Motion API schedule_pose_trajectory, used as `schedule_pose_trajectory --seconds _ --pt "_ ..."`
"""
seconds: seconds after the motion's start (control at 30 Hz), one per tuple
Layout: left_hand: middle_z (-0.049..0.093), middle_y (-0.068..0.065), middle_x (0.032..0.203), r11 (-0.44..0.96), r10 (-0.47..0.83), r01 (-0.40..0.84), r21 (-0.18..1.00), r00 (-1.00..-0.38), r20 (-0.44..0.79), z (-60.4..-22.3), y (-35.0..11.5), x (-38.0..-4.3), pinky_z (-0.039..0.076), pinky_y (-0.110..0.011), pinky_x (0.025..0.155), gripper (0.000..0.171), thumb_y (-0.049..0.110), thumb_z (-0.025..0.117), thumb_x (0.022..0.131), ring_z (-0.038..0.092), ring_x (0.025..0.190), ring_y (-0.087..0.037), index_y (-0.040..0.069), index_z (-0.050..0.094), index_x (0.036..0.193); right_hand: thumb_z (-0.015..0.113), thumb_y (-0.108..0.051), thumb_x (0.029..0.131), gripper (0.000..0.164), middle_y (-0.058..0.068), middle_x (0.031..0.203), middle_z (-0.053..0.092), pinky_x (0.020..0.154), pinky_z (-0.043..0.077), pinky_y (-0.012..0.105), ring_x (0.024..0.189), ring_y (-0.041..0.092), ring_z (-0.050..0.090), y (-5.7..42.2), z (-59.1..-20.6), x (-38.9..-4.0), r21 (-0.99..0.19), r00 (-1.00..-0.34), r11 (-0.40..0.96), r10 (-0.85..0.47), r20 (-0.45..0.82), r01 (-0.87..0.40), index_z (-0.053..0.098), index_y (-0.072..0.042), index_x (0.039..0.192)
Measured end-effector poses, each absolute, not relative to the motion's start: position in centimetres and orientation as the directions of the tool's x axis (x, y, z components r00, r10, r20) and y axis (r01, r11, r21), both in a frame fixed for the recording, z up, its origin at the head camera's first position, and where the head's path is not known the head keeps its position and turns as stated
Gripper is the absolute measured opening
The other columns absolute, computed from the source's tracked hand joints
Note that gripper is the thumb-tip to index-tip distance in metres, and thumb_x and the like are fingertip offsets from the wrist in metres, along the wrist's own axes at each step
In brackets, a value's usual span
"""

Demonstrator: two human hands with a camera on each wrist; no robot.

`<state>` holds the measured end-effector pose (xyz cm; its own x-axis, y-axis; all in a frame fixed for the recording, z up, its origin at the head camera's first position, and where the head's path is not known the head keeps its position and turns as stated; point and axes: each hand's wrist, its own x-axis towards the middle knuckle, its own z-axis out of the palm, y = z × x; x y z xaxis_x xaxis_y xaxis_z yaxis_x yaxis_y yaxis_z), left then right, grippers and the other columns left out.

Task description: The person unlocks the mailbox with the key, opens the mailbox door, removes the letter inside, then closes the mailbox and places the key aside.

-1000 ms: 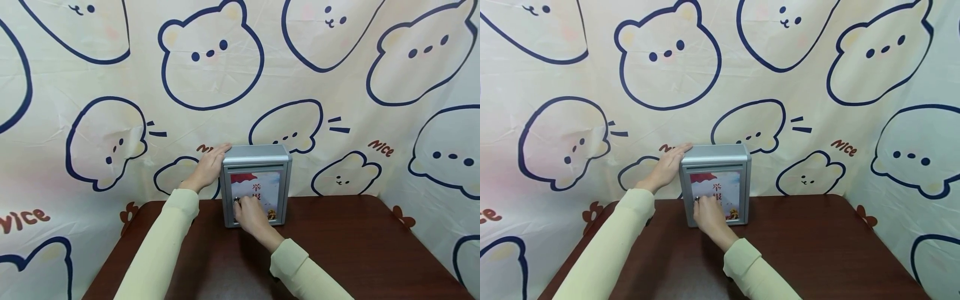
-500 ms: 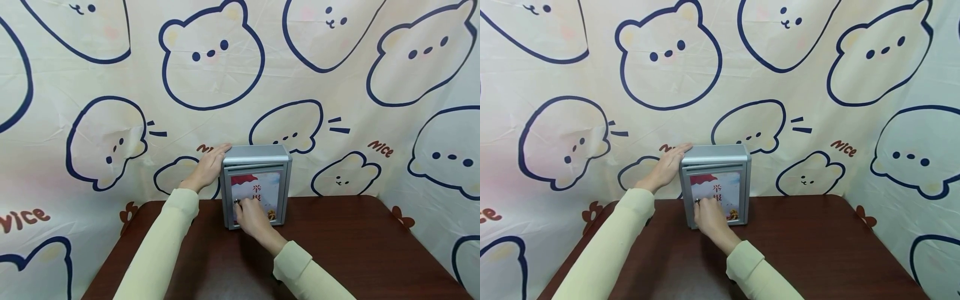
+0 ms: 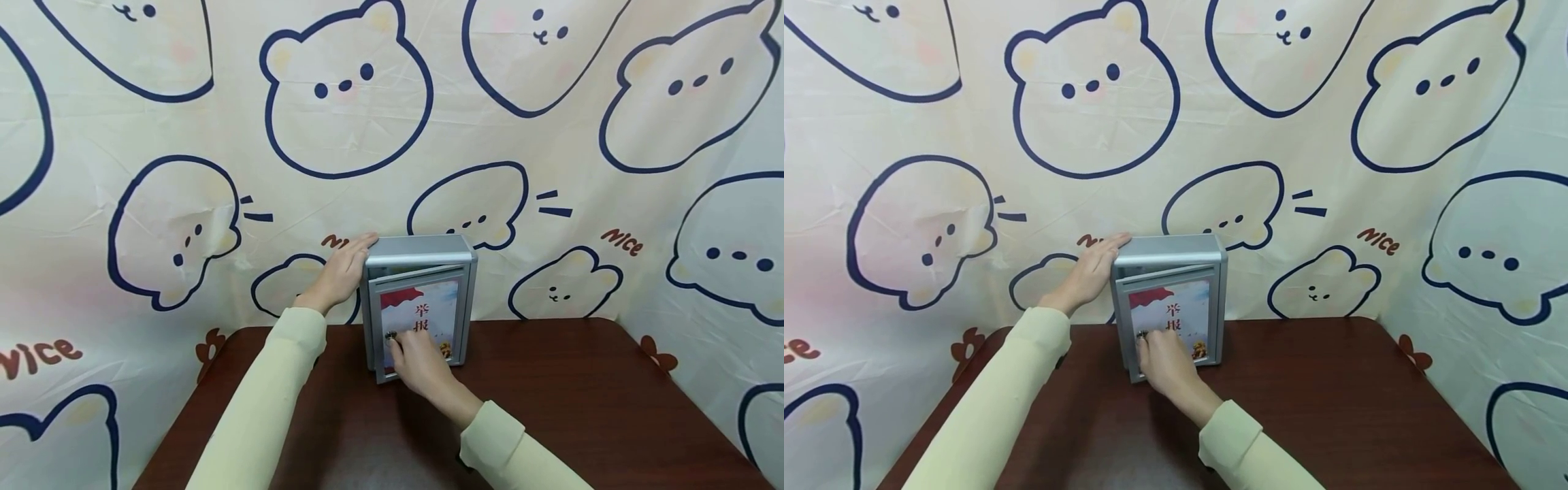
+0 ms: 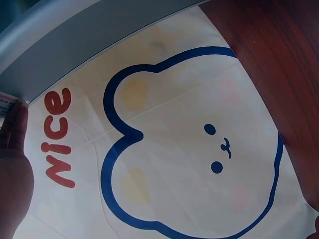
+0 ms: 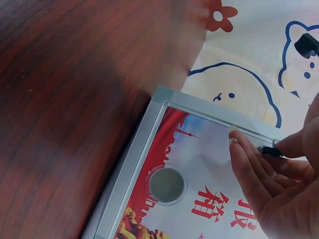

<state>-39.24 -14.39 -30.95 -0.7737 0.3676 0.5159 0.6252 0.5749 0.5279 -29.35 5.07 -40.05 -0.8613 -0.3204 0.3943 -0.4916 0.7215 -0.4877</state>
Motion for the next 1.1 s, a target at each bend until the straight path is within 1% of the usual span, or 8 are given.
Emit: schedule_pose_trajectory --seconds 0.23,0.47,0.7,0.9,1.0,1.1 --pt "0.037 0.000 0.164 0.585 0.368 0.611 0.534 -0.786 0.496 -30.9 -14.4 -39.1 0.025 -0.046 0.124 0.053 0.031 0.023 0.111 0.030 0.152 -0.018 0.013 0.043 0.157 0.055 -0.018 0.106 0.047 -0.003 0.050 0.044 0.043 0.039 0.024 0.044 0.009 0.043 5.4 -40.2 -28.9 -0.496 -0.866 0.718 -0.329 0.377 -0.488 0.054 -0.016 0.059" --pt "0.037 -0.001 0.164 0.589 0.366 0.610 0.529 -0.786 0.499 -31.1 -14.5 -39.0 0.025 -0.047 0.124 0.053 0.030 0.023 0.111 0.030 0.152 -0.020 0.012 0.043 0.157 0.055 -0.014 0.105 0.050 -0.006 0.049 0.039 0.045 0.036 0.023 0.047 0.007 0.038 5.9 -40.1 -28.3 -0.464 -0.838 0.710 -0.357 0.412 -0.530 0.049 -0.016 0.055" --pt "0.038 0.000 0.163 0.593 0.358 0.610 0.525 -0.784 0.507 -31.0 -14.4 -39.0 0.025 -0.046 0.124 0.054 0.031 0.023 0.111 0.031 0.152 -0.019 0.012 0.044 0.157 0.055 -0.017 0.106 0.046 -0.006 0.051 0.040 0.046 0.036 0.022 0.046 0.007 0.038 6.8 -40.1 -27.7 -0.474 -0.846 0.706 -0.377 0.378 -0.526 0.053 -0.018 0.060" --pt "0.038 0.001 0.163 0.598 0.359 0.607 0.523 -0.786 0.503 -30.9 -14.3 -39.1 0.024 -0.046 0.124 0.054 0.032 0.022 0.111 0.031 0.152 -0.020 0.013 0.043 0.157 0.055 -0.017 0.106 0.046 -0.007 0.051 0.039 0.047 0.035 0.023 0.046 0.006 0.035 7.4 -40.2 -27.3 -0.481 -0.847 0.702 -0.377 0.375 -0.525 0.052 -0.017 0.060" --pt "0.037 0.001 0.164 0.600 0.360 0.605 0.524 -0.789 0.498 -30.9 -14.2 -39.1 0.024 -0.046 0.125 0.054 0.032 0.022 0.111 0.030 0.152 -0.020 0.013 0.042 0.157 0.056 -0.017 0.106 0.045 -0.007 0.052 0.040 0.048 0.036 0.023 0.047 0.006 0.036 7.7 -40.3 -27.1 -0.483 -0.847 0.701 -0.375 0.376 -0.525 0.054 -0.015 0.060" --pt "0.036 0.000 0.164 0.604 0.363 0.602 0.522 -0.791 0.492 -30.9 -14.2 -39.0 0.023 -0.047 0.125 0.054 0.033 0.022 0.111 0.030 0.153 -0.021 0.013 0.042 0.158 0.056 -0.017 0.105 0.041 -0.007 0.052 0.042 0.048 0.038 0.023 0.049 0.006 0.039 8.0 -40.3 -26.9 -0.495 -0.850 0.694 -0.376 0.370 -0.522 0.062 -0.012 0.065"
